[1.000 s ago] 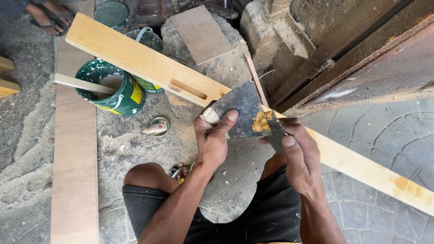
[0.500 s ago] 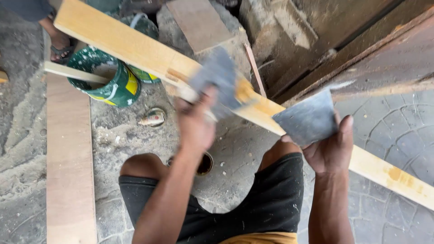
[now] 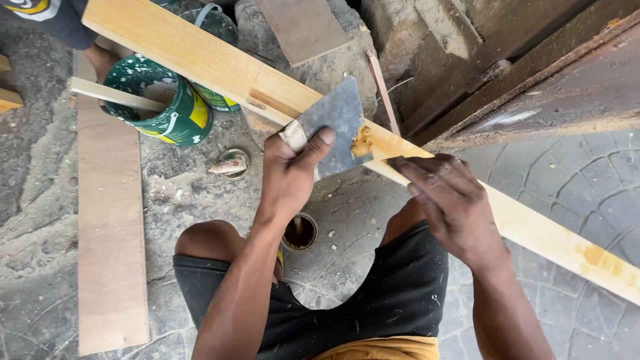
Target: The person uses a putty knife to apply a yellow filler into a groove on a wooden plank. They scrape excess filler from the knife onto the plank and smooth the filler into the groove.
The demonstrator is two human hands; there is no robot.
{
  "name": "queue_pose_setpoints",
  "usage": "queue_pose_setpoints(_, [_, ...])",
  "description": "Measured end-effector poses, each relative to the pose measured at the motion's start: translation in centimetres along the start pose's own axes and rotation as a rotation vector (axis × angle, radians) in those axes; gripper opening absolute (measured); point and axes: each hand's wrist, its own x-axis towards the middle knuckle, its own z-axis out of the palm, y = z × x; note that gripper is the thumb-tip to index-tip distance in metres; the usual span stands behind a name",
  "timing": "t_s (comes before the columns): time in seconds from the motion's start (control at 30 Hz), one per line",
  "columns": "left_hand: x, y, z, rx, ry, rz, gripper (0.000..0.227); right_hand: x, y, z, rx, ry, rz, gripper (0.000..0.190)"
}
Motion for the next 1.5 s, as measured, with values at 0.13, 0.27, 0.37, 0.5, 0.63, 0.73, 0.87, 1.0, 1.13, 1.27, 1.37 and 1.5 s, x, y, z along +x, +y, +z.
queue_pose_setpoints(0.13, [-0.5,-0.4,0.8,0.033,-0.083,0.035,0.034,3.0,-2.3,-1.3,-0.239,-0.078,-0.191,0.030])
queue_pose_setpoints(0.27, [-0.7,0.0,1.6,0.063,-0.092,0.109,0.020,4.0,-2.7,-0.7,-0.426,-0.061,-0.248,0.025])
queue_pose_setpoints(0.37, [-0.6,-0.5,2.2,0.144,-0.026,0.138,0.051,3.6,-1.6,0.3,-0.425,-0.085,-0.245,0.029])
queue_pose_setpoints(0.5, [0.0,-1.2,2.5,0.182,-0.011,0.141,0.047,3.1,-0.8,1.2,-0.352,-0.104,-0.233,0.030])
queue_pose_setpoints(0.63, [1.0,0.3,0.8,0.071,0.073,0.155,0.017,1.1,0.0,2.8,0.061,-0.126,-0.153,0.024])
queue_pose_setpoints(0.73, [1.2,1.9,-2.4,0.027,0.223,0.234,0.010,-3.7,3.6,5.5,0.744,0.071,0.243,0.019])
queue_pose_setpoints(0.87, [0.3,5.0,-6.9,0.048,0.463,0.492,0.018,-3.5,2.3,6.5,1.651,0.293,0.765,0.055])
queue_pose_setpoints(1.0, [0.0,7.1,-7.2,-0.010,0.617,0.313,0.022,-4.5,3.8,8.8,1.940,0.149,0.837,0.068])
queue_pose_setpoints(1.13, [2.3,6.8,-7.5,-0.557,0.550,0.175,0.039,-3.1,2.9,9.3,1.910,0.111,0.721,0.049])
queue_pose_setpoints(1.27, [6.8,3.1,-10.1,-0.668,0.566,0.080,0.053,-1.0,3.8,11.4,1.857,0.186,0.853,0.051])
queue_pose_setpoints(1.37, [10.3,0.9,-12.0,-0.641,0.461,0.026,0.026,2.6,2.4,14.4,1.745,0.128,0.902,0.071])
queue_pose_setpoints(1.5, [14.3,-3.7,-14.3,-0.773,0.370,-0.007,0.030,5.6,1.8,18.9,1.731,0.177,0.963,0.070])
